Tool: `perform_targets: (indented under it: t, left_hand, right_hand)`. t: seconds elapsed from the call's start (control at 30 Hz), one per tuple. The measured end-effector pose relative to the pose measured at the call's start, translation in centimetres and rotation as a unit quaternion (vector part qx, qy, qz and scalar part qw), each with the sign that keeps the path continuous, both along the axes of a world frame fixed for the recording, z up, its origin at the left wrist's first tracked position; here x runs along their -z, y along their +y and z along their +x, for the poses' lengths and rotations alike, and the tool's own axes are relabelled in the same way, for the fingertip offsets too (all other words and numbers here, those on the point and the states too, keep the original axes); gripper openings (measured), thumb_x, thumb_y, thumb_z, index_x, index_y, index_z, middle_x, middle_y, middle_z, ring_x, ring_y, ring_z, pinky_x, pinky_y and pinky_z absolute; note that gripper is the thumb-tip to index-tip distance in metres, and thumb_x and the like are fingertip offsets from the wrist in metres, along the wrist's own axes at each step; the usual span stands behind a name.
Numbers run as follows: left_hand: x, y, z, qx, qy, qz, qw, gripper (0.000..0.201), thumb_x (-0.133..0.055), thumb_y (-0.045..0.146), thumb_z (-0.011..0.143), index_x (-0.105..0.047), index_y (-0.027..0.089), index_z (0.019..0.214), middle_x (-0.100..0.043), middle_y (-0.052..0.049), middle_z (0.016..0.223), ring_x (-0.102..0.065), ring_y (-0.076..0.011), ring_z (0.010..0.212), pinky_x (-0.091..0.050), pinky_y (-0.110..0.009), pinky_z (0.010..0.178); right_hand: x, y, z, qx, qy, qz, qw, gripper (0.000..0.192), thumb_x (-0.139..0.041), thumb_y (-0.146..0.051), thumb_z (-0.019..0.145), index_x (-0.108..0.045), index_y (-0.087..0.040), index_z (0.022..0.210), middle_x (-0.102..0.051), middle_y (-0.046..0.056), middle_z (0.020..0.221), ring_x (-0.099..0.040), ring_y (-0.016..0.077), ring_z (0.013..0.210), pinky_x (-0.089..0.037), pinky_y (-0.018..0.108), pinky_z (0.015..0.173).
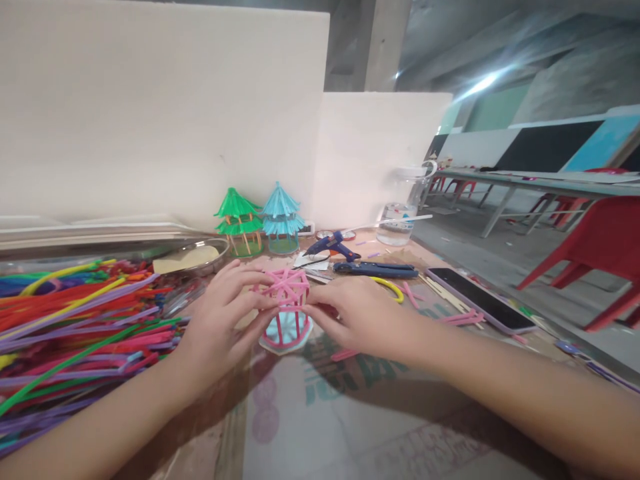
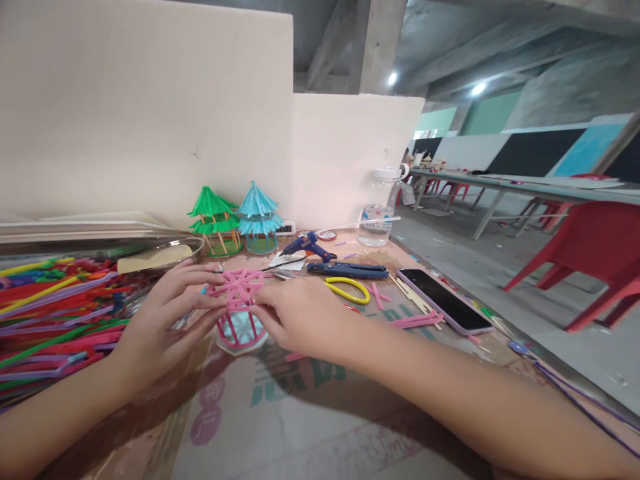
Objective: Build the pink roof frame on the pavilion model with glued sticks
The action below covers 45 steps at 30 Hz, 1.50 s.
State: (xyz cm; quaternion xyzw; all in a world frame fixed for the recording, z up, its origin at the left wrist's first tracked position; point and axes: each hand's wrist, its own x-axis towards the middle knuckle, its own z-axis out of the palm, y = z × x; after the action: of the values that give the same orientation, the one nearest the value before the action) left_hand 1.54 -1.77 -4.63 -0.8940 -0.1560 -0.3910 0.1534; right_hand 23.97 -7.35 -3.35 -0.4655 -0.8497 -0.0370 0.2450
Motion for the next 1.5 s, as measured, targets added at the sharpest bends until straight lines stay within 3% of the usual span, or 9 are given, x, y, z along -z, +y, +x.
perform_targets:
  t: [0.23, 0.57, 0.7, 0.83, 1.0, 1.2, 1.5]
  left_hand:
    - [0.0, 0.0, 0.0, 0.007, 0.003, 0.008, 1.000, 0.008, -0.055, 0.015, 0.095, -0.061, 0.021, 0.096, -0.065, -0.008, 0.107, -0.061, -0.0227, 0.108, -0.045, -0.050, 0.103]
    - [-0.1, 0.0, 0.0, -0.001, 0.004, 0.004, 1.000, 0.009, -0.055, 0.016, 0.095, -0.061, 0.023, 0.097, -0.065, -0.007, 0.109, -0.061, -0.0234, 0.110, -0.044, -0.051, 0.105]
    - [-0.1, 0.0, 0.0, -0.001, 0.001, 0.004, 1.000, 0.010, -0.054, 0.017, 0.095, -0.061, 0.024, 0.098, -0.065, -0.006, 0.108, -0.061, -0.0226, 0.109, -0.044, -0.050, 0.104]
    - [0.0, 0.0, -0.1, -0.005, -0.005, -0.002, 1.000, 0.011, -0.055, 0.016, 0.094, -0.062, 0.024, 0.098, -0.065, -0.006, 0.111, -0.061, -0.0222, 0.110, -0.043, -0.049, 0.106]
    - [0.2, 0.2, -0.4, 0.002, 0.008, -0.020, 1.000, 0.022, -0.049, 0.013, 0.095, -0.063, 0.027, 0.106, -0.066, -0.005, 0.112, -0.061, -0.0214, 0.111, -0.043, -0.049, 0.106]
    - [0.7, 0.7, -0.4, -0.008, -0.007, -0.056, 0.998, 0.012, -0.058, 0.023, 0.093, -0.062, 0.026, 0.104, -0.064, -0.006, 0.114, -0.060, -0.0233, 0.112, -0.044, -0.050, 0.105]
    - [0.6, 0.7, -0.3, -0.011, -0.021, -0.070, 0.997, 0.011, -0.056, 0.022, 0.094, -0.062, 0.025, 0.102, -0.062, -0.005, 0.115, -0.058, -0.0225, 0.115, -0.040, -0.051, 0.109]
  right_hand:
    - [0.0, 0.6, 0.0, 0.054, 0.005, -0.030, 0.998, 0.019, -0.059, -0.028, 0.095, -0.072, -0.016, 0.087, -0.070, 0.003, 0.070, -0.055, 0.0137, 0.060, -0.030, 0.023, 0.057]
    - [0.4, 1.2, 0.3, 0.060, 0.016, -0.022, 0.998, 0.019, -0.058, -0.030, 0.096, -0.071, -0.017, 0.089, -0.069, 0.002, 0.067, -0.057, 0.0142, 0.059, -0.030, 0.024, 0.057]
    - [0.5, 1.4, 0.5, 0.086, 0.036, -0.017, 0.995, 0.022, -0.060, -0.032, 0.095, -0.068, -0.016, 0.107, -0.072, 0.004, 0.071, -0.061, 0.0167, 0.063, -0.032, 0.024, 0.058]
    - [0.6, 1.7, 0.7, 0.057, 0.069, -0.024, 0.996, 0.034, -0.060, -0.028, 0.094, -0.061, -0.019, 0.127, -0.074, 0.002, 0.075, -0.063, 0.0164, 0.063, -0.036, 0.025, 0.061]
    - [0.8, 2.3, 0.9, 0.038, 0.126, -0.064, 0.989, 0.025, -0.061, -0.026, 0.094, -0.070, -0.019, 0.116, -0.074, 0.002, 0.074, -0.064, 0.0145, 0.063, -0.042, 0.025, 0.063]
    - [0.9, 2.2, 0.6, 0.016, 0.160, -0.064, 0.985, 0.017, -0.063, -0.023, 0.091, -0.073, -0.018, 0.103, -0.076, 0.003, 0.081, -0.064, 0.0134, 0.065, -0.044, 0.025, 0.065]
    - [1.4, 1.6, 0.5, -0.007, 0.147, -0.037, 0.988, 0.017, -0.063, -0.024, 0.090, -0.072, -0.019, 0.104, -0.077, 0.003, 0.091, -0.068, 0.0155, 0.075, -0.045, 0.024, 0.067]
